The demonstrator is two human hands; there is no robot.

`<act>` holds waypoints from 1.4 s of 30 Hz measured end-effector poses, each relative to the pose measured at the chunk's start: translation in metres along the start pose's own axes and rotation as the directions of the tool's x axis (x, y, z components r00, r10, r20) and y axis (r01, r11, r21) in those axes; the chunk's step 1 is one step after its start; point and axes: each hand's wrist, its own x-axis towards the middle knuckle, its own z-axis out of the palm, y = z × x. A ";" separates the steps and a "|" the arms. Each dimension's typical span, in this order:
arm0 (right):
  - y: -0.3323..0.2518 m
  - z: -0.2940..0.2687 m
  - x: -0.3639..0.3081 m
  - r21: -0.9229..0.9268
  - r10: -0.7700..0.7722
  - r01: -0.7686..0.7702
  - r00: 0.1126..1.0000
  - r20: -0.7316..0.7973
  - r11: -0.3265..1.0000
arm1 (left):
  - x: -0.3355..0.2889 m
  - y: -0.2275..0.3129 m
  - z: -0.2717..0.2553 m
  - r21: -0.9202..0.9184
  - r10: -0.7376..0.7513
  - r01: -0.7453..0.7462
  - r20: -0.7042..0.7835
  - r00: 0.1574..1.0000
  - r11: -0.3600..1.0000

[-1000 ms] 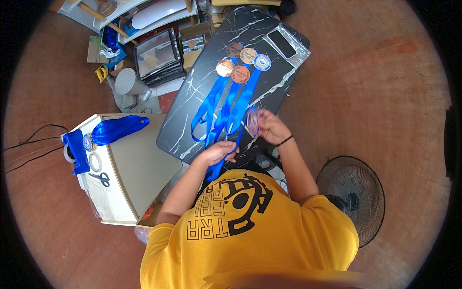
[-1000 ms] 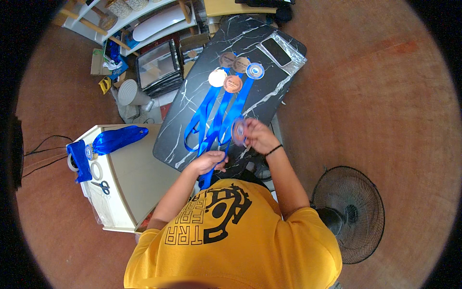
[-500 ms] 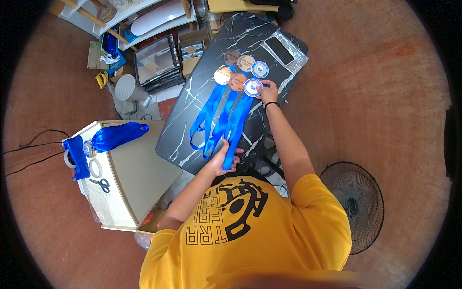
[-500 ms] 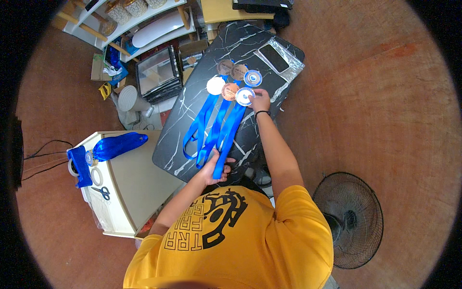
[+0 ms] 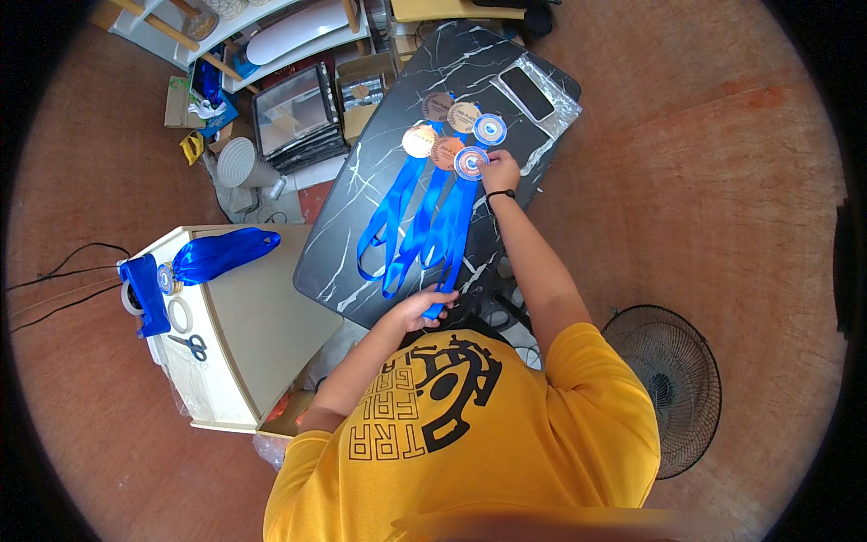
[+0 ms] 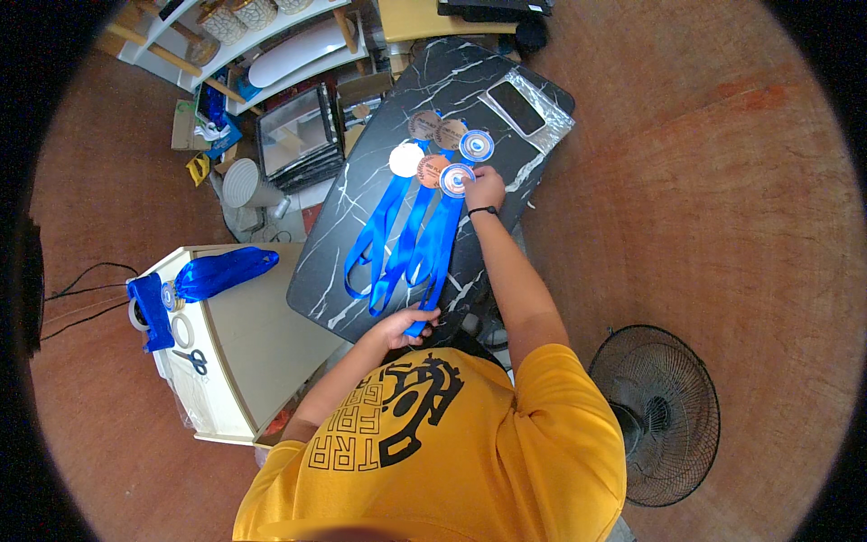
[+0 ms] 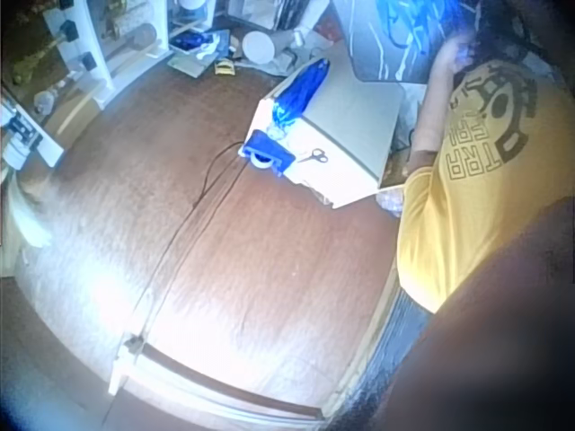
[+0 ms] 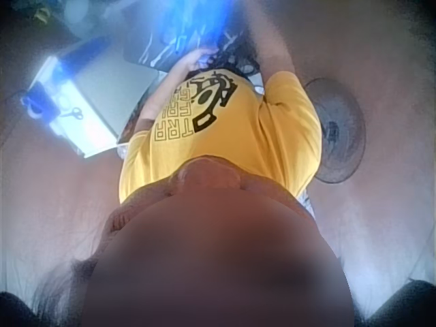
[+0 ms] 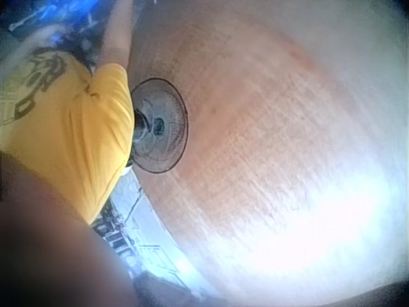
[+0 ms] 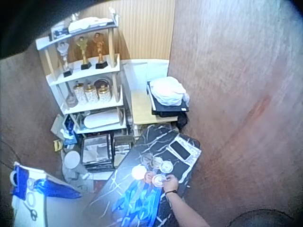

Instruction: The person attaches round medallions to blue ribbons on a marble-patterned table. They pick up each medallion, thread it onto a ribbon, and place the assembled medal on the table, repeating the process for several units.

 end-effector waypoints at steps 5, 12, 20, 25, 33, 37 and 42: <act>-0.005 -0.001 0.000 -0.048 0.030 -0.031 1.000 -0.002 0.998 | 0.011 -0.007 0.002 0.283 -0.050 0.090 -0.146 0.988 0.955; -0.017 -0.011 -0.009 0.025 -0.038 0.037 0.999 0.034 0.999 | 0.018 -0.014 -0.006 0.375 -0.106 0.186 -0.226 0.968 0.908; -0.037 -0.017 -0.032 -0.068 -0.152 0.159 0.983 0.104 0.985 | 0.011 -0.018 -0.022 0.354 -0.180 0.260 -0.243 0.953 0.899; -0.033 -0.018 -0.034 -0.012 -0.158 0.159 0.987 0.031 0.987 | -0.014 -0.013 -0.017 0.384 -0.153 0.288 -0.344 0.926 0.877; 0.011 -0.034 -0.072 0.177 0.046 -0.068 0.991 0.128 0.982 | -0.048 0.004 -0.005 0.977 0.958 0.130 -0.194 0.211 0.169; 0.013 -0.049 -0.118 -0.021 0.120 -0.122 0.916 0.383 0.992 | -0.036 0.002 -0.024 0.930 0.935 0.332 -0.246 0.254 0.154; 0.008 -0.070 -0.167 -0.275 0.143 0.033 0.792 0.594 0.961 | -0.042 0.008 -0.039 0.890 0.742 0.325 -0.449 0.497 0.321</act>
